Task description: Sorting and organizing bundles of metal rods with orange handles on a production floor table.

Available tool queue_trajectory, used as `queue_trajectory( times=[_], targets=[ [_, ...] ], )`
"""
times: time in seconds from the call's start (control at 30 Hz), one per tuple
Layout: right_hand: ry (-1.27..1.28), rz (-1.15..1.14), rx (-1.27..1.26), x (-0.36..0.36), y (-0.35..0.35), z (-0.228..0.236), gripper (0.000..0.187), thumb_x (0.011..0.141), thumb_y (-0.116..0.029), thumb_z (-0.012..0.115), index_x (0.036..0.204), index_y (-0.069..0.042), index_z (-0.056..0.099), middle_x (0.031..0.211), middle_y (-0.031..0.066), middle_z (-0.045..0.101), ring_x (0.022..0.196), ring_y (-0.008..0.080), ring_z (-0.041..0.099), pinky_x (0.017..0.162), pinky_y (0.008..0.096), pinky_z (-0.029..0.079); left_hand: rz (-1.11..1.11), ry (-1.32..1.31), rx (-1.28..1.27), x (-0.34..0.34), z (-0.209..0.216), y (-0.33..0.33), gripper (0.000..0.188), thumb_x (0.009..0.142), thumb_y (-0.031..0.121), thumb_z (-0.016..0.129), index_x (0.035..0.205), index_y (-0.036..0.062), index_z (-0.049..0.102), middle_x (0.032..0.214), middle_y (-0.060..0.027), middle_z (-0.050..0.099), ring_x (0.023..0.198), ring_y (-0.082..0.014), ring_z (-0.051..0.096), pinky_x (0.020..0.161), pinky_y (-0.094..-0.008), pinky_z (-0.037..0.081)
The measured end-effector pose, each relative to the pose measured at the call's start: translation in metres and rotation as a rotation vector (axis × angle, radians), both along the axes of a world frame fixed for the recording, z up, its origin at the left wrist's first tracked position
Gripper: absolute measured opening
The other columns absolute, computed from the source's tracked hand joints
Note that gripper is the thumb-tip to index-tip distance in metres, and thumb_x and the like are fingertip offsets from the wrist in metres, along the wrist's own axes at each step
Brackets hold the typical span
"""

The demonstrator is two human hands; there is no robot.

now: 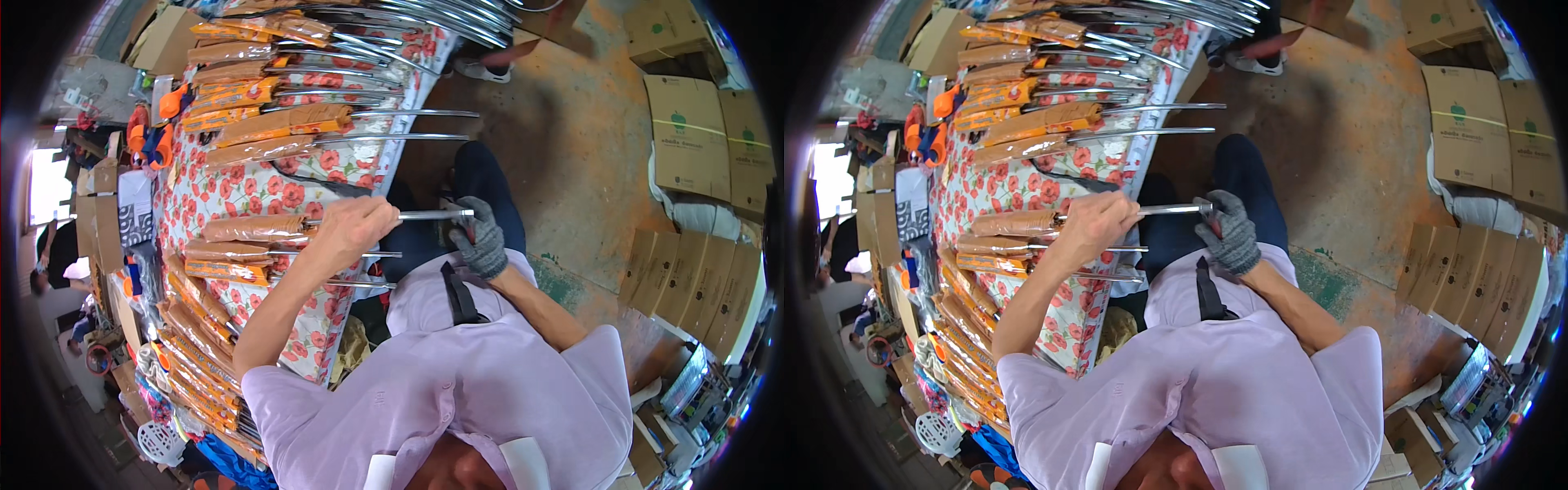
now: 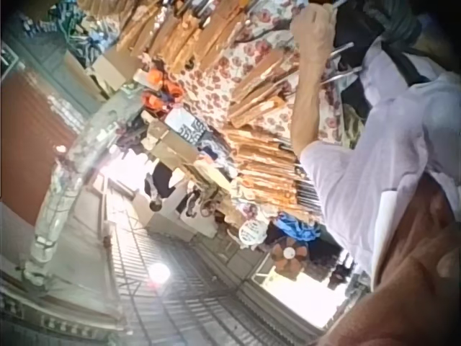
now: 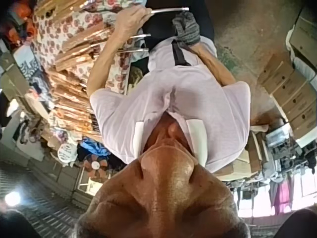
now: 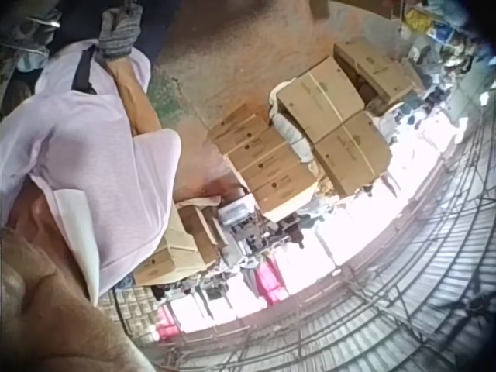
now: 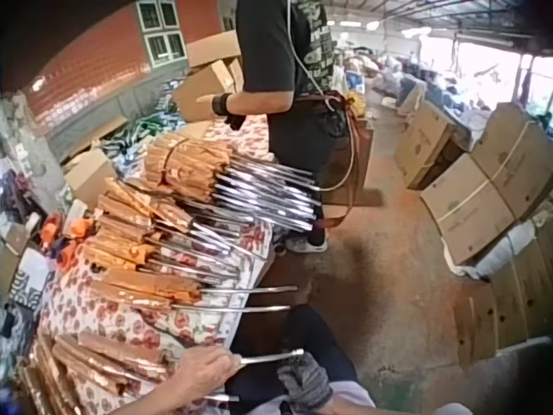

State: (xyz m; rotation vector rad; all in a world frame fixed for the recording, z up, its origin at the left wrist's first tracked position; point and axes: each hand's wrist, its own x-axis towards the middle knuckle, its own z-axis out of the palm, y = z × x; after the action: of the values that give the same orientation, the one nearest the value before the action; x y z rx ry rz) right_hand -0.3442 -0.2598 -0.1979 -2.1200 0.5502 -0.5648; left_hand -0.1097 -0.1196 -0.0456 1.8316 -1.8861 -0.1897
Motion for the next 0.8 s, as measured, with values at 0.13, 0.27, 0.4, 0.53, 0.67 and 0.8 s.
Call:
queue_trajectory(
  times=[0.13,0.27,0.4,0.53,0.67,0.8],
  targets=[
    [0.037,-0.024,-0.061,-0.023,-0.008,-0.013,0.050,0.088,-0.029,0.074,0.133,-0.009,0.067,0.138,0.0173,0.056,0.124,0.0354,0.058,0.103,0.0422,0.049,-0.060,0.049,0.332,-0.003,0.043,0.035,0.024,0.085,0.017,0.077,0.089,0.0064,0.056,0.083,-0.0090,0.058,0.078,-0.0314,0.065,0.062,-0.0441,0.050],
    [0.102,-0.107,0.069,-0.020,-0.009,-0.023,0.048,0.091,-0.029,0.072,0.135,-0.010,0.066,0.141,0.0178,0.054,0.128,0.0368,0.055,0.106,0.0420,0.047,-0.081,0.024,0.731,-0.005,0.055,0.057,0.026,0.084,0.021,0.079,0.096,0.0065,0.060,0.095,-0.0102,0.064,0.089,-0.0311,0.067,0.067,-0.0440,0.053],
    [0.073,-0.160,0.042,-0.007,-0.012,-0.033,0.047,0.093,-0.029,0.070,0.135,-0.010,0.065,0.141,0.0183,0.055,0.127,0.0375,0.056,0.106,0.0423,0.047,0.155,0.138,0.379,0.014,0.042,0.020,0.030,0.084,0.022,0.079,0.106,0.0077,0.066,0.105,-0.0096,0.067,0.096,-0.0308,0.068,0.074,-0.0438,0.055],
    [0.044,-0.172,0.052,0.008,-0.006,-0.020,0.047,0.094,-0.029,0.069,0.136,-0.009,0.065,0.139,0.0186,0.055,0.126,0.0373,0.056,0.105,0.0426,0.047,0.214,-0.138,-0.119,0.044,-0.024,-0.052,0.043,0.084,0.019,0.080,0.124,0.0115,0.067,0.111,-0.0058,0.070,0.105,-0.0306,0.066,0.085,-0.0397,0.055],
    [0.041,-0.199,0.071,0.010,-0.006,-0.015,0.046,0.093,-0.028,0.070,0.135,-0.008,0.064,0.138,0.0185,0.056,0.125,0.0368,0.057,0.105,0.0424,0.047,0.071,-0.364,-0.236,0.041,-0.046,-0.092,0.031,0.085,0.018,0.079,0.114,0.0124,0.069,0.104,-0.0061,0.070,0.095,-0.0286,0.068,0.071,-0.0383,0.056],
    [0.029,-0.260,0.091,0.012,-0.010,-0.022,0.047,0.092,-0.026,0.072,0.134,-0.007,0.065,0.137,0.0182,0.057,0.125,0.0362,0.057,0.106,0.0418,0.046,0.108,-0.043,-0.030,0.030,-0.039,-0.091,0.024,0.089,0.015,0.077,0.112,0.0100,0.074,0.095,-0.0082,0.072,0.085,-0.0300,0.070,0.072,-0.0376,0.056]
  ],
)
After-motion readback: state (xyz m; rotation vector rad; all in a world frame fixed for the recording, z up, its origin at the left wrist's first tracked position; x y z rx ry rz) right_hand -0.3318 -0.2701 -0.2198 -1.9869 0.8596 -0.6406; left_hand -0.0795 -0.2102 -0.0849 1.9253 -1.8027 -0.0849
